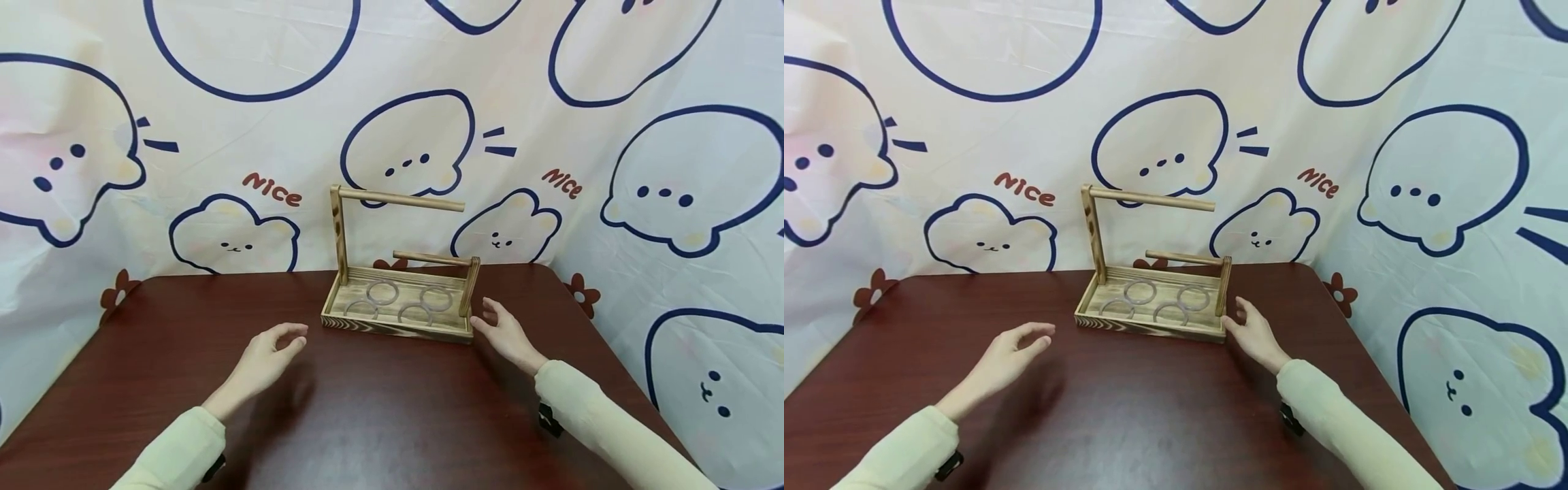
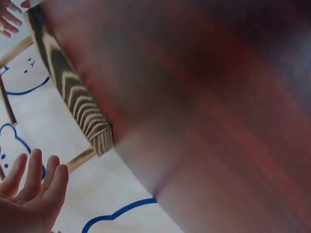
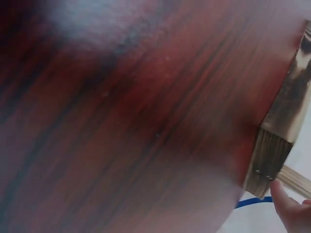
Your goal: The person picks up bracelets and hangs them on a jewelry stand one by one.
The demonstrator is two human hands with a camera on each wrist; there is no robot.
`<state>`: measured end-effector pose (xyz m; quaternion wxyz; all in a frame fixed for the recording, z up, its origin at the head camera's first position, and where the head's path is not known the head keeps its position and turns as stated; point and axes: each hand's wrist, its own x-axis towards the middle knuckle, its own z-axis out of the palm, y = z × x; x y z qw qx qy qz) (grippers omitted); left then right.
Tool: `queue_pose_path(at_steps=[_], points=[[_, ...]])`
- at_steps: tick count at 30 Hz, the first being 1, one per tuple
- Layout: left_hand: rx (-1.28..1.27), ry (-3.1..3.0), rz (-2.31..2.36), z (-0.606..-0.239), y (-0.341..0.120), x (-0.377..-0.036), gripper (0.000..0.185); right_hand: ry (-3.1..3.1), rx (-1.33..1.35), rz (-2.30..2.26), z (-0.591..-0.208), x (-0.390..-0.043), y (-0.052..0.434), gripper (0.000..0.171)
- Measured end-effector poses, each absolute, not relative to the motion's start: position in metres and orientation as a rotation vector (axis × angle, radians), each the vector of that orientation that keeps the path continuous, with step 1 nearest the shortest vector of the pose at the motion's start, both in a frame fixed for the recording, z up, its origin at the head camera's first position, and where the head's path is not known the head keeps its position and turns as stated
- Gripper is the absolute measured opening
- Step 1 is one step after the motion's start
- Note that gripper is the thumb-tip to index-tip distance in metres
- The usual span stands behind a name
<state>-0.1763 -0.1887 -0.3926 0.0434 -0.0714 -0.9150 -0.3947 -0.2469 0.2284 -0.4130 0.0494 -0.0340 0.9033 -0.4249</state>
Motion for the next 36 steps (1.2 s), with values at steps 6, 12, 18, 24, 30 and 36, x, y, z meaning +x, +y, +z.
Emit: queue_pose_path(at_steps=[6,12,18,24,30,36], points=[[-0.225,-2.82,-1.241,-0.401,-0.186,-0.172,0.031,2.676,-0.085,-1.349,-0.421,-0.267,0.221,0.073],[-0.213,-2.836,-1.27,-0.404,-0.187,-0.168,0.03,2.607,-0.08,-1.328,-0.432,-0.292,0.214,0.086],[-0.196,-2.849,-1.314,-0.408,-0.186,-0.165,0.029,2.523,-0.06,-1.379,-0.443,-0.302,0.211,0.094],[-0.228,-2.852,-1.33,-0.412,-0.185,-0.164,0.03,2.489,-0.1,-1.431,-0.449,-0.304,0.213,0.099],[-0.221,-2.859,-1.373,-0.416,-0.184,-0.166,0.032,2.451,-0.153,-1.434,-0.447,-0.306,0.216,0.097],[-0.213,-2.868,-1.383,-0.418,-0.182,-0.165,0.032,2.403,-0.161,-1.423,-0.447,-0.308,0.221,0.095]])
